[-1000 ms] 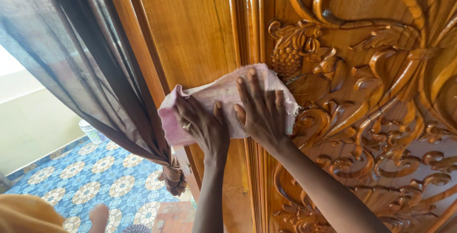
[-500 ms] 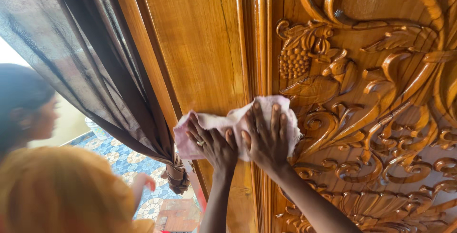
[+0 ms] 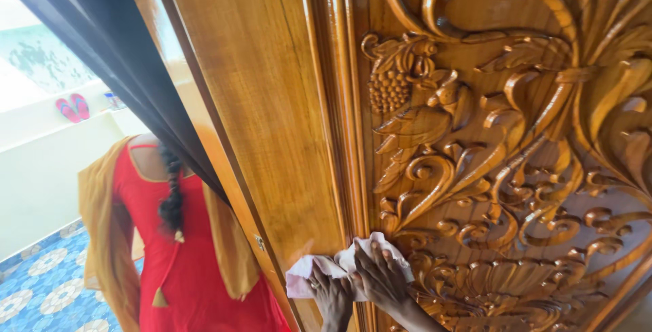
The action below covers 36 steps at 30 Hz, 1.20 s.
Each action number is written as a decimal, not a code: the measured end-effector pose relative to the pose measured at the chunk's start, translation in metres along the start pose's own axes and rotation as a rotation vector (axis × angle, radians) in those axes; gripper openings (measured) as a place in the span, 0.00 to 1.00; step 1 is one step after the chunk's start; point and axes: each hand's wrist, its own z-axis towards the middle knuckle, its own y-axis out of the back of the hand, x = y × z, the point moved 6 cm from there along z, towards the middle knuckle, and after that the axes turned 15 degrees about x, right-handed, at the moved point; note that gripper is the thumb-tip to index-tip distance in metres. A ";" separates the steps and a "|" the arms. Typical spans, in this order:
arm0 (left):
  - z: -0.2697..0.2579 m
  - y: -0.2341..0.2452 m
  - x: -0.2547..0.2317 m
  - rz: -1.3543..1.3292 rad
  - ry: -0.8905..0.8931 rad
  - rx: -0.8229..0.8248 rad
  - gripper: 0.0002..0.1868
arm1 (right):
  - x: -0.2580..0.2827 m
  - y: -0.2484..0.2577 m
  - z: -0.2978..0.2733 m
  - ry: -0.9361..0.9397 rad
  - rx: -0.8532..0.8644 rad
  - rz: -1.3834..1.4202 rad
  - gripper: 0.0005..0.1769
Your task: The person wipes the surface of a carved wooden door using a cloth. They move the cloth across the intricate carvings, covering different sections of the door in a repetitive wiping motion.
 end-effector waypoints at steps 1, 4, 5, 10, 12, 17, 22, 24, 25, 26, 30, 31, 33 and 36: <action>-0.007 -0.006 -0.003 -0.018 0.001 0.032 0.34 | -0.005 -0.007 -0.008 0.018 0.065 0.023 0.32; -0.015 -0.014 -0.018 -0.075 -0.005 0.086 0.41 | -0.024 -0.030 -0.014 -0.005 0.395 0.227 0.35; -0.015 -0.014 -0.024 -0.086 -0.025 0.082 0.42 | -0.027 -0.022 -0.018 0.011 0.305 0.141 0.31; 0.010 -0.033 -0.054 0.020 0.072 0.508 0.29 | -0.065 0.010 -0.022 -0.007 0.042 -0.066 0.23; 0.020 -0.008 -0.079 -0.068 -0.073 0.135 0.31 | -0.093 0.016 -0.020 -0.109 0.042 -0.061 0.23; 0.033 0.018 -0.132 0.027 -0.193 -0.052 0.30 | -0.136 0.054 -0.037 -0.015 -0.157 -0.166 0.27; 0.044 0.006 -0.175 0.067 -0.092 0.198 0.38 | -0.165 0.072 -0.052 -0.002 -0.164 -0.200 0.30; 0.040 0.010 -0.199 0.083 -0.213 0.034 0.35 | -0.183 0.073 -0.060 -0.001 -0.156 -0.186 0.29; 0.037 0.010 -0.210 0.090 -0.270 -0.049 0.33 | -0.192 0.073 -0.065 0.000 -0.152 -0.180 0.29; 0.036 0.004 -0.220 0.079 -0.291 -0.038 0.32 | -0.200 0.071 -0.072 0.021 -0.112 -0.186 0.28; 0.034 -0.024 -0.255 0.053 -0.278 0.112 0.30 | -0.221 0.072 -0.096 0.142 -0.042 -0.137 0.23; 0.033 -0.029 -0.262 0.052 -0.251 0.176 0.30 | -0.225 0.074 -0.102 0.180 -0.047 -0.106 0.22; 0.025 -0.020 -0.279 0.047 -0.310 0.033 0.32 | -0.237 0.083 -0.113 0.244 -0.105 -0.051 0.19; 0.025 -0.023 -0.302 0.042 -0.285 0.142 0.33 | -0.254 0.094 -0.132 0.351 -0.127 -0.062 0.18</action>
